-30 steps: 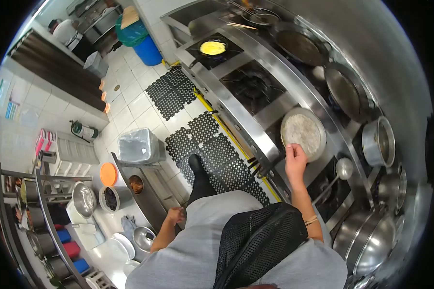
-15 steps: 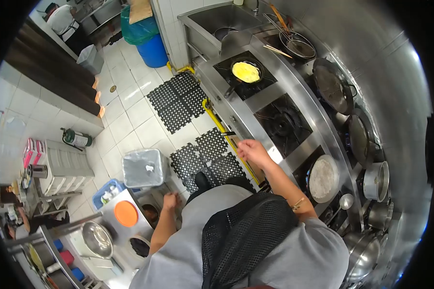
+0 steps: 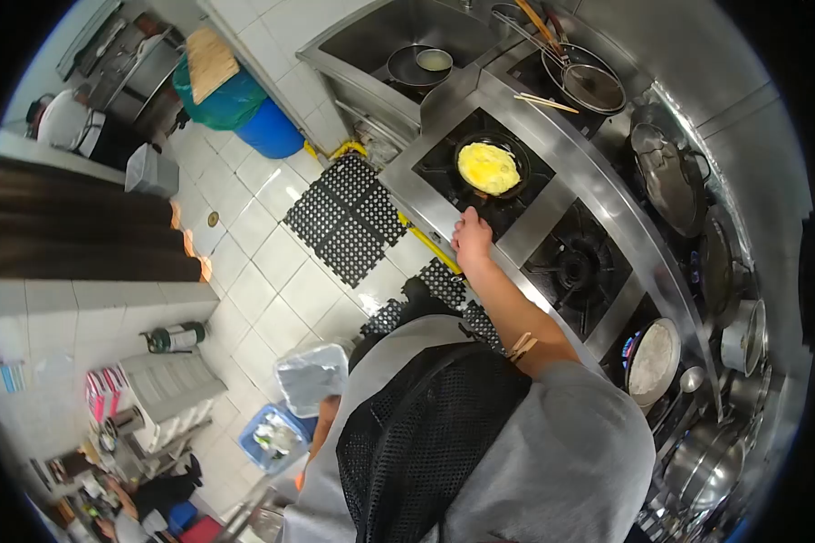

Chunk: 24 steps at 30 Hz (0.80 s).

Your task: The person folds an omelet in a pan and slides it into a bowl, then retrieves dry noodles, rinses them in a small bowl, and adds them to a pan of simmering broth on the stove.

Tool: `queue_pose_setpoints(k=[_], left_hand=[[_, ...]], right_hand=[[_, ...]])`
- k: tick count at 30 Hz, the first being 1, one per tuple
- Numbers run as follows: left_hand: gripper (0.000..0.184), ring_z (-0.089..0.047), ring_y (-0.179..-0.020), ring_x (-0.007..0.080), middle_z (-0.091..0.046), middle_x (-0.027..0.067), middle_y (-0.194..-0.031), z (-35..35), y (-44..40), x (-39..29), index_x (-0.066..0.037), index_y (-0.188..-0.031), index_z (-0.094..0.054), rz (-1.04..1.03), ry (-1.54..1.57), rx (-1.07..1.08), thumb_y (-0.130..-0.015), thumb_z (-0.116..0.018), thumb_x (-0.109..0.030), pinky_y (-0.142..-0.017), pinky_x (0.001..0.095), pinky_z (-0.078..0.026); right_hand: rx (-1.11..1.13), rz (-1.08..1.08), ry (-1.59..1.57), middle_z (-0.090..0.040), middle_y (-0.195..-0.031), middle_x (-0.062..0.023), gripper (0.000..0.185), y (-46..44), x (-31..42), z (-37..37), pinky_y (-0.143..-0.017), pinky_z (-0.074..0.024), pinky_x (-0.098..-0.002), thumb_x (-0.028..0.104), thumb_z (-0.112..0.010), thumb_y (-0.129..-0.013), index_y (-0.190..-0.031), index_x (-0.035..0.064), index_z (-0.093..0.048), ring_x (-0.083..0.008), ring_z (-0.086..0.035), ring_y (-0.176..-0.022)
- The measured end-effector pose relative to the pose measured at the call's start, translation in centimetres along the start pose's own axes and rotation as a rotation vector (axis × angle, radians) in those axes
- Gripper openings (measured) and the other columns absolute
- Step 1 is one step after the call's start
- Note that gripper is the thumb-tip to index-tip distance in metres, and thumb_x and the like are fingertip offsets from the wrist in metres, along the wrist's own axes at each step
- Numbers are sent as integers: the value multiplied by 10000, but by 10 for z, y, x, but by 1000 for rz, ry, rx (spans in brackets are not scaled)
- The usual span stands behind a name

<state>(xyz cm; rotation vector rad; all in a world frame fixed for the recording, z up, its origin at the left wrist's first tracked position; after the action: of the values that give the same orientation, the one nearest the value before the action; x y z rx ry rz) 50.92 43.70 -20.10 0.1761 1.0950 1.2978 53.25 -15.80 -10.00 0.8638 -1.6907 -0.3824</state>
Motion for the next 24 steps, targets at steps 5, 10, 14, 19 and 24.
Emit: queue_pose_setpoints(k=[5, 10, 14, 19, 24], left_hand=[[290, -687, -748, 200, -731, 131, -911, 32, -54, -7, 40, -1089, -694, 28, 8, 93, -998, -640, -230, -655, 332, -547], [291, -696, -804, 204, -746, 143, -943, 93, -152, -46, 63, -1100, -701, -6, 82, 134, -1000, -624, -199, -717, 334, -552], [293, -703, -849, 207, -758, 153, -969, 169, -253, -83, 81, -1109, -706, -10, 238, 124, -1002, -611, -175, -767, 335, -556], [304, -686, -791, 177, -734, 116, -937, 305, -338, -159, 46, -1181, -666, 1, 344, -22, -1024, -609, -208, -664, 313, -551], [369, -684, -676, 195, -701, 116, -936, 413, -409, -106, 18, -1208, -637, 130, 265, 107, -1010, -635, -293, -577, 314, -546]], right_hand=[[-144, 231, 41, -486, -651, -3, 303, 25, 57, -37, -381, -302, -285, 345, -578, -1067, -982, 56, -550, -108, -413, -460], [-60, 475, 66, -479, -614, -6, 301, 2, 168, -157, -377, -313, -273, 281, -584, -1054, -858, 65, -509, -107, -397, -422], [25, 380, 92, -509, -651, -9, 281, -27, 184, -233, -389, -285, -278, 308, -622, -1027, -935, 49, -566, -96, -392, -437], [62, 342, 125, -525, -656, -11, 278, -71, 167, -305, -388, -290, -293, 296, -618, -1017, -927, 35, -580, -122, -404, -431], [9, 341, 122, -513, -642, -4, 284, -83, 122, -357, -388, -272, -306, 306, -617, -1016, -900, 49, -581, -123, -389, -428]])
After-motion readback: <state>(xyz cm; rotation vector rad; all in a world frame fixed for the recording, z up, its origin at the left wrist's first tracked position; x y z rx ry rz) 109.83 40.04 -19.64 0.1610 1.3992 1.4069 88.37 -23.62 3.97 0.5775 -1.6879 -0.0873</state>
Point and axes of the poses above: each hand's wrist, its own y-axis away from the middle knuckle, its own z-axis out of the back of the hand, x = y × z, the point moved 5 cm from there along -y, towards the middle knuckle
